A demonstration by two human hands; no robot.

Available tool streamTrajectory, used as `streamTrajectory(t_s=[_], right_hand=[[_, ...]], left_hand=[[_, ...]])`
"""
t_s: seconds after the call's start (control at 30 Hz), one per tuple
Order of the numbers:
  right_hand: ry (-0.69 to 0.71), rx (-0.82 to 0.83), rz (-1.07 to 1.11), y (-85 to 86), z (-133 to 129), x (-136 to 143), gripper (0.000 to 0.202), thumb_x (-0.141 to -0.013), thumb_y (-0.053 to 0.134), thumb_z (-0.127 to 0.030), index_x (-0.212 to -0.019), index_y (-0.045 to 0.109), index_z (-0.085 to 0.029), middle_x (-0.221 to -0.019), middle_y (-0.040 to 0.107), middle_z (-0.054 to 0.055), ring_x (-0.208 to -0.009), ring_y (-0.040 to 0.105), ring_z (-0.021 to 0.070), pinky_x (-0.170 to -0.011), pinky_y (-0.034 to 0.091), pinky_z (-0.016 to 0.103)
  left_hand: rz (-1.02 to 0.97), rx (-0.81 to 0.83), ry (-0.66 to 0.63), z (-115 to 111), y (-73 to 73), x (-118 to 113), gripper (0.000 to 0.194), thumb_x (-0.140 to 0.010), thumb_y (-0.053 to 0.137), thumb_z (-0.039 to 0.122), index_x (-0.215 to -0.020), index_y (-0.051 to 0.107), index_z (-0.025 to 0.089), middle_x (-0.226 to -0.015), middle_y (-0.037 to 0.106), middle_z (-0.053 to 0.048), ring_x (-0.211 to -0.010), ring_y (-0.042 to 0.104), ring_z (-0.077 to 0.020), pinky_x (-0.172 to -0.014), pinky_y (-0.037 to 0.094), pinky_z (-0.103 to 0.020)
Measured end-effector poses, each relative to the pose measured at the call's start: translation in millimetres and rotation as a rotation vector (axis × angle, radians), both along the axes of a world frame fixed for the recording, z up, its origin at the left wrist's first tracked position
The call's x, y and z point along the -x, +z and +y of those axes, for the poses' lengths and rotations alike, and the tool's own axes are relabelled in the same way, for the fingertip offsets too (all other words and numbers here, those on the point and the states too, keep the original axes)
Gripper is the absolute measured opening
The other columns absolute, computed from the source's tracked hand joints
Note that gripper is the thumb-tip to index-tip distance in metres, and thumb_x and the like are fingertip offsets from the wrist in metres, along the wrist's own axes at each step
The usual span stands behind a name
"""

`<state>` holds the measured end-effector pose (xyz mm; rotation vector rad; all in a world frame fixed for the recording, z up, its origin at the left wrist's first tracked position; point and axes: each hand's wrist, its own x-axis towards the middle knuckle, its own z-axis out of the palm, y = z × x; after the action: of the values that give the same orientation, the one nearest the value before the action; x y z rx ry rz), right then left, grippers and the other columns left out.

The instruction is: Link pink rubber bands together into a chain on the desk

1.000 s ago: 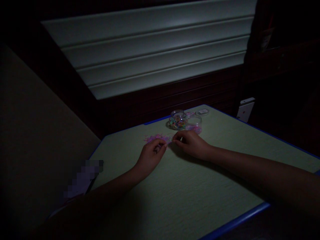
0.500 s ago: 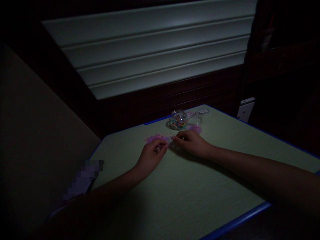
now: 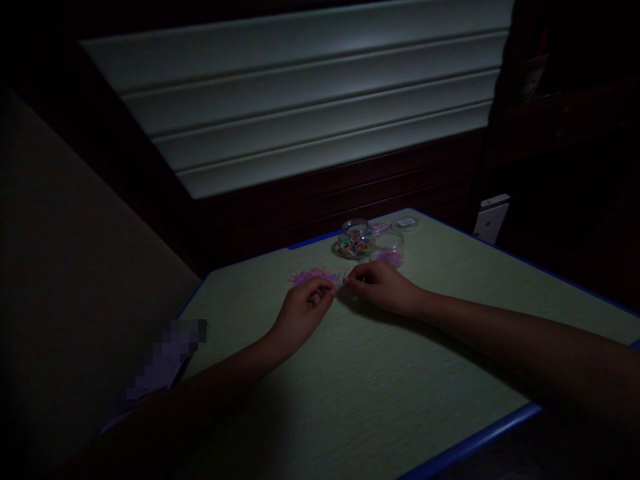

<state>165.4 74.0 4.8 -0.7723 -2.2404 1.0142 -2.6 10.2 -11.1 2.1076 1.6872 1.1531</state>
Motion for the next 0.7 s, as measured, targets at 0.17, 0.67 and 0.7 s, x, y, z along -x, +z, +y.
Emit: streamTrajectory(t_s=[0.17, 0.67, 0.7], right_hand=[[0.032, 0.047, -0.008, 2.3, -3.1, -0.9, 0.035, -0.078, 0.040, -0.041, -0.073, 0.057, -0.011, -0.057, 0.048, 0.000, -0.050, 0.043, 0.0073, -0.044, 0.032, 0.018], [0.032, 0.133, -0.008, 2.5, -4.1, -0.2, 0.031, -0.076, 0.042, -0.037, -0.070, 0.056, -0.011, -0.057, 0.050, 0.001, -0.049, 0.043, 0.0072, -0.043, 0.032, 0.018], [0.035, 0.138, -0.008, 3.0, -4.6, -0.3, 0.030, -0.076, 0.042, -0.037, -0.070, 0.056, -0.011, -0.056, 0.050, 0.000, -0.049, 0.043, 0.0071, -0.042, 0.032, 0.017]], left_hand=[[0.013, 0.002, 0.004, 0.4, -0.4, 0.6, 0.016, -0.078, 0.044, 0.027, -0.083, 0.056, 0.019, -0.072, 0.056, 0.001, -0.059, 0.047, -0.0084, -0.052, 0.034, -0.019], [0.036, 0.005, 0.006, -0.4, -0.2, 1.3, 0.015, -0.078, 0.043, 0.027, -0.083, 0.055, 0.019, -0.070, 0.055, 0.001, -0.057, 0.045, -0.0084, -0.051, 0.034, -0.020], [0.037, 0.008, 0.004, -0.6, 0.0, 1.2, 0.016, -0.078, 0.043, 0.027, -0.083, 0.055, 0.019, -0.069, 0.054, 0.001, -0.057, 0.045, -0.0083, -0.051, 0.034, -0.020]])
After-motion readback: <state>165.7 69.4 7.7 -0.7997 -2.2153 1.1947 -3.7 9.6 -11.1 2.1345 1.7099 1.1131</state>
